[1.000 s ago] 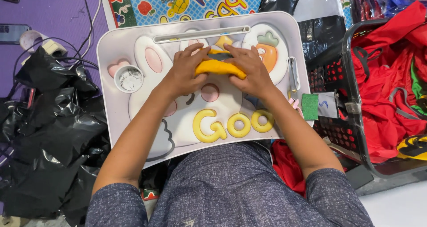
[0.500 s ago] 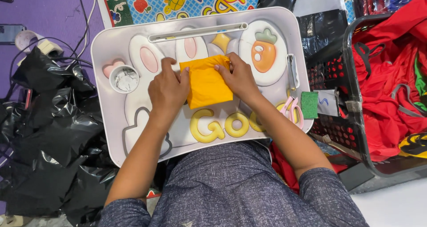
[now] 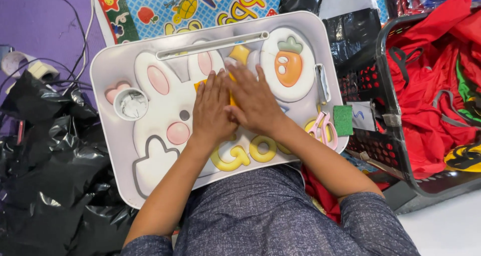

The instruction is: The person wipes a yellow drawstring bag with a green sponge, then folds the bag and places it into a clear plastic bag. They then place the plastic bag into a black shipping bag and seal it.

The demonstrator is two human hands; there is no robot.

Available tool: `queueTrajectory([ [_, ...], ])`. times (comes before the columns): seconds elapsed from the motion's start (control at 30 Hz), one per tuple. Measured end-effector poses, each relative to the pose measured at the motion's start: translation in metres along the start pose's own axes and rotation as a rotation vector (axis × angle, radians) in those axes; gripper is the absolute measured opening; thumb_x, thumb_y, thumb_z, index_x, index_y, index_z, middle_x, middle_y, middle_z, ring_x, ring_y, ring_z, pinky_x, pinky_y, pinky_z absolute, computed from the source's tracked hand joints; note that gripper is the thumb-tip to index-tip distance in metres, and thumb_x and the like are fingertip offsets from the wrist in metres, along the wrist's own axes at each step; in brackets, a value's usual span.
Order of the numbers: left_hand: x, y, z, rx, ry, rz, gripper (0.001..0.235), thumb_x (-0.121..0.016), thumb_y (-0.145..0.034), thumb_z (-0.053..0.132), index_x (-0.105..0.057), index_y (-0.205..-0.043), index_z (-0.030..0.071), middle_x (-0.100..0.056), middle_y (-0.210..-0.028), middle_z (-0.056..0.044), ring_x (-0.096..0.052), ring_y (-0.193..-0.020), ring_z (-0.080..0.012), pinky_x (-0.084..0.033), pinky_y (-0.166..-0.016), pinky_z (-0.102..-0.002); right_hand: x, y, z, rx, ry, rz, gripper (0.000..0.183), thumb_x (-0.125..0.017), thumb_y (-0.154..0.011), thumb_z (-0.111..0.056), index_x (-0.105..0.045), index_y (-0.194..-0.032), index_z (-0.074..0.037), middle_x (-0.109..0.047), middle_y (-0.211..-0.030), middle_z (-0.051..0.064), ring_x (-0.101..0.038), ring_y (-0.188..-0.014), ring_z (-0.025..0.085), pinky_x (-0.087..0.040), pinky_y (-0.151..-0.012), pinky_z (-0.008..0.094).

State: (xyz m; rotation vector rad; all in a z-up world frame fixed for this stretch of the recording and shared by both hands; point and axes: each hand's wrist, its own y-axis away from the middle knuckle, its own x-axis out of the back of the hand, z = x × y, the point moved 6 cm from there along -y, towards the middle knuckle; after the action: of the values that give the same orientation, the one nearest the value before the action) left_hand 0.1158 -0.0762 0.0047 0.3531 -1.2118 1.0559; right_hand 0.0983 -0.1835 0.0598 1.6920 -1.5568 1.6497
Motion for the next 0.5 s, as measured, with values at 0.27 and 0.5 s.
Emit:
queueTrajectory([
  [0.27, 0.002, -0.005, -0.001, 0.061, 0.046, -0.111, 0.093, -0.064, -0.078, 0.047, -0.038, -0.155, 0.002, -0.04, -0.161, -0.019, -0.03, -0.154, -0.0359, -0.016, -0.126, -0.051, -0.033, 0.021, 0.036, -0.158, -0.044, -0.437, 0.085, -0.021, -0.103, -0.069, -0.03, -0.161, -0.008, -0.038, -0.164, 0.019, -0.029, -0.155, 0.033, -0.008, -0.122, 0.067],
  [0.5, 0.015, -0.009, 0.005, 0.016, 0.029, -0.133, 0.068, -0.053, -0.093, 0.051, -0.046, -0.153, 0.019, -0.041, -0.158, -0.019, -0.033, -0.151, -0.0425, -0.021, -0.123, -0.06, 0.004, -0.011, 0.13, -0.125, -0.003, 0.065, 0.038, -0.068, -0.1, -0.031, -0.069, -0.128, -0.005, -0.074, -0.12, 0.016, -0.071, -0.114, 0.031, -0.037, -0.114, 0.055],
])
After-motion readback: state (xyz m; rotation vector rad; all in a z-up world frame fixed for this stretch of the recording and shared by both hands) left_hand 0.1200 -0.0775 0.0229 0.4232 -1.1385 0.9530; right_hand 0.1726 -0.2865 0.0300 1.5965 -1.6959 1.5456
